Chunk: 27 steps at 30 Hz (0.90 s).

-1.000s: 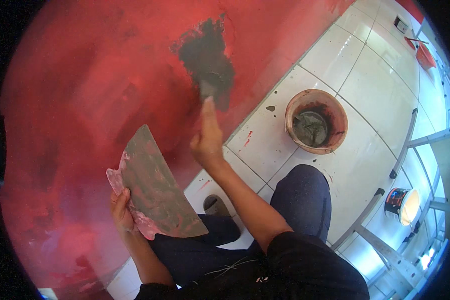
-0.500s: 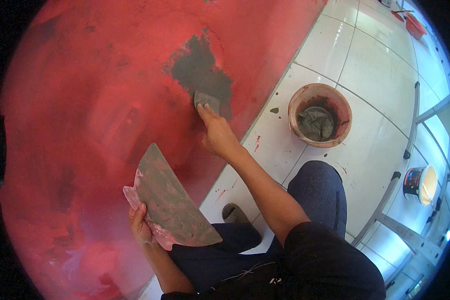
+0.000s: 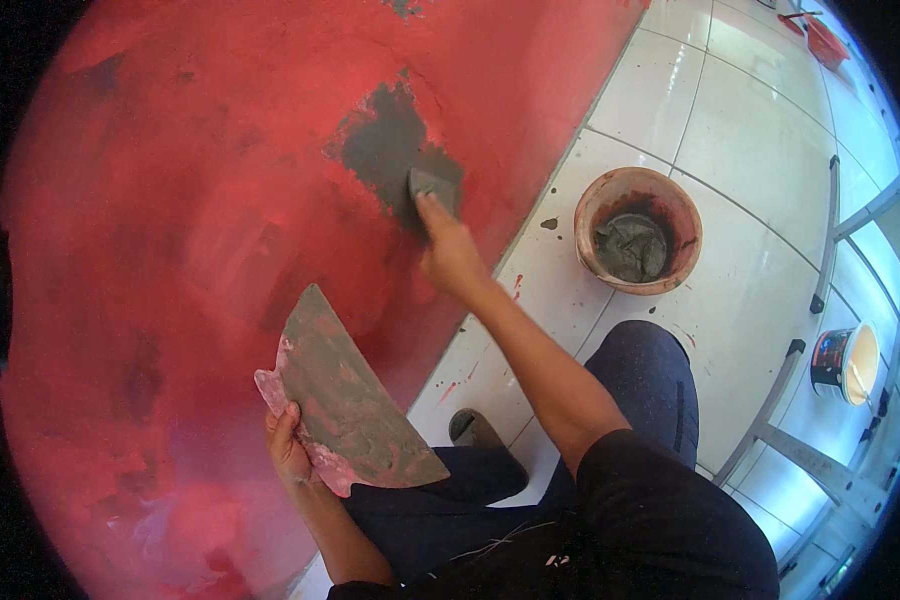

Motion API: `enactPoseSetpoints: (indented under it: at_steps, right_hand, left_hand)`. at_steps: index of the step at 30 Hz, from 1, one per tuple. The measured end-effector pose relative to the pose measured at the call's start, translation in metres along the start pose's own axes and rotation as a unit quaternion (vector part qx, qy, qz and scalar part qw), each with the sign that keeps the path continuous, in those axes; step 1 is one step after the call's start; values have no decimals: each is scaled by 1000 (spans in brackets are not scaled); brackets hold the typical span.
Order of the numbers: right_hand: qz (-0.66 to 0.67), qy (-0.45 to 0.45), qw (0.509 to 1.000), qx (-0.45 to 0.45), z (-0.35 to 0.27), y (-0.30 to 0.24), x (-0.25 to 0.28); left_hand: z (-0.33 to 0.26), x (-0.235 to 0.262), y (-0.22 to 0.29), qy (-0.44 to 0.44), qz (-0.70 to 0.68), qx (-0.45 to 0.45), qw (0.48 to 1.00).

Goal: The person patches a damaged area on a red wall by applying putty with a scraper or putty knife.

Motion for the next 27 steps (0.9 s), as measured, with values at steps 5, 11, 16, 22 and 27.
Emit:
enactPoseSetpoints:
  at_steps: [5, 11, 16, 22, 27]
  right_hand:
    - [20, -12, 999, 45, -40, -37, -19]
    - [25, 168, 980, -100, -6, -8, 9]
    - [-15, 126, 982, -142, 35, -24, -20]
    - [20, 108, 987, -118, 21, -46, -53]
    - [84, 80, 992, -52, -11, -68, -49]
  left_hand:
    - [1, 0, -2, 12, 5, -7, 1000]
    - [4, -5, -4, 15, -2, -5, 1000]
    - [5, 3, -2, 25, 2, -2, 1000]
    - [6, 16, -8, 45, 11, -10, 999]
    - [2, 18, -11, 29, -6, -23, 999]
Point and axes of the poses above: each hand's wrist, its own z-axis towards the middle knuckle, its own x-axis out of the back of the hand, y = z × x, the point moved 3 cm from there along z, towards the middle knuckle, and after that the axes turned 9 degrees about x, right-handed, at the moved point
